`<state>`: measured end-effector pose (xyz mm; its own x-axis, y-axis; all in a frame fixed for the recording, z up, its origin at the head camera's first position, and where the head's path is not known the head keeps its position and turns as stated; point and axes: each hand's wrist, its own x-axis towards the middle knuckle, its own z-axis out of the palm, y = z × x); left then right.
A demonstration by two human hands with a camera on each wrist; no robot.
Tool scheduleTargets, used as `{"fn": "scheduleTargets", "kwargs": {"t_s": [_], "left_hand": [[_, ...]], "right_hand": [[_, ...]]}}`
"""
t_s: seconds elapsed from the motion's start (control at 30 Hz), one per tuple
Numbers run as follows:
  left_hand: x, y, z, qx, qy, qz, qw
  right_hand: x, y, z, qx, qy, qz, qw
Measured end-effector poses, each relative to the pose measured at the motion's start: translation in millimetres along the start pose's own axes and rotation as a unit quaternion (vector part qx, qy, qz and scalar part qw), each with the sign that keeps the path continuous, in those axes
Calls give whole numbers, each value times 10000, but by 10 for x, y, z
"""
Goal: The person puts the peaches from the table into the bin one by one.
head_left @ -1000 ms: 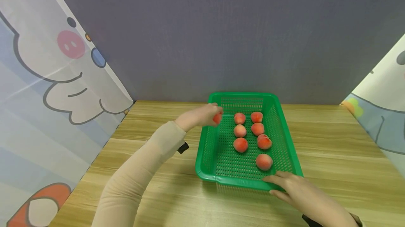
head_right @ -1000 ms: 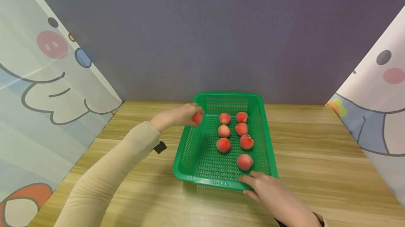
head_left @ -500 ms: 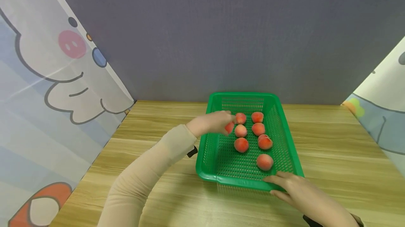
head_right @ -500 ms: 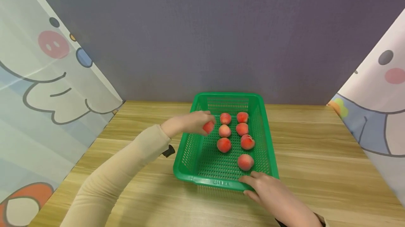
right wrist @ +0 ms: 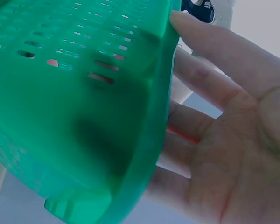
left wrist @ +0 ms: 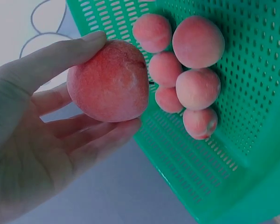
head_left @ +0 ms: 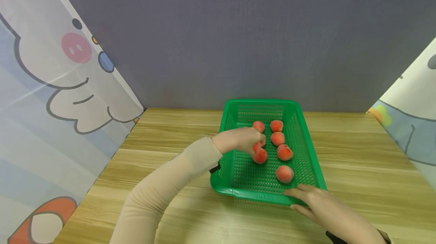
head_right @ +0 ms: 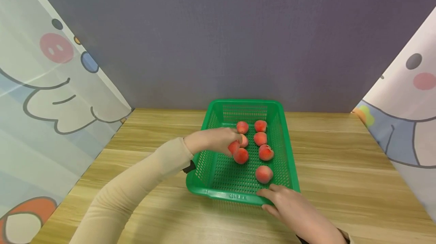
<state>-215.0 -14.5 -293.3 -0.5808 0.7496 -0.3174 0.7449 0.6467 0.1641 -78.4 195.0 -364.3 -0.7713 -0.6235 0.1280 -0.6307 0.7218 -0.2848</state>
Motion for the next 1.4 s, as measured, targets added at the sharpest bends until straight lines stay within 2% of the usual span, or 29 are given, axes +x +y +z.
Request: {"fn": "scheduleTargets", "kwargs": {"t_s": [0.23,0.43,0.73,1.13,1.23,1.4], "left_hand": [[68,95,48,524,-179,158,9983],[114,191,106,631,-491,84,9968],[210,285,177,740,-782,185,9940],[318,418,296,795,-1212,-46,9894],[336,421,334,836,-1285,54,9882],[372,428,396,1234,-1365,209,9827]], "right_hand": [[1,0,4,4,17,-29,10000],[2,3,-1,46,-72,50,10000],[3,0,-1,-67,14,-50,10000],[-2,10,-2,37,-41,-35,10000],[-2,10,-2,9,-13,-30,10000],[-2,12,4,-12,6,-10,10000]]}}
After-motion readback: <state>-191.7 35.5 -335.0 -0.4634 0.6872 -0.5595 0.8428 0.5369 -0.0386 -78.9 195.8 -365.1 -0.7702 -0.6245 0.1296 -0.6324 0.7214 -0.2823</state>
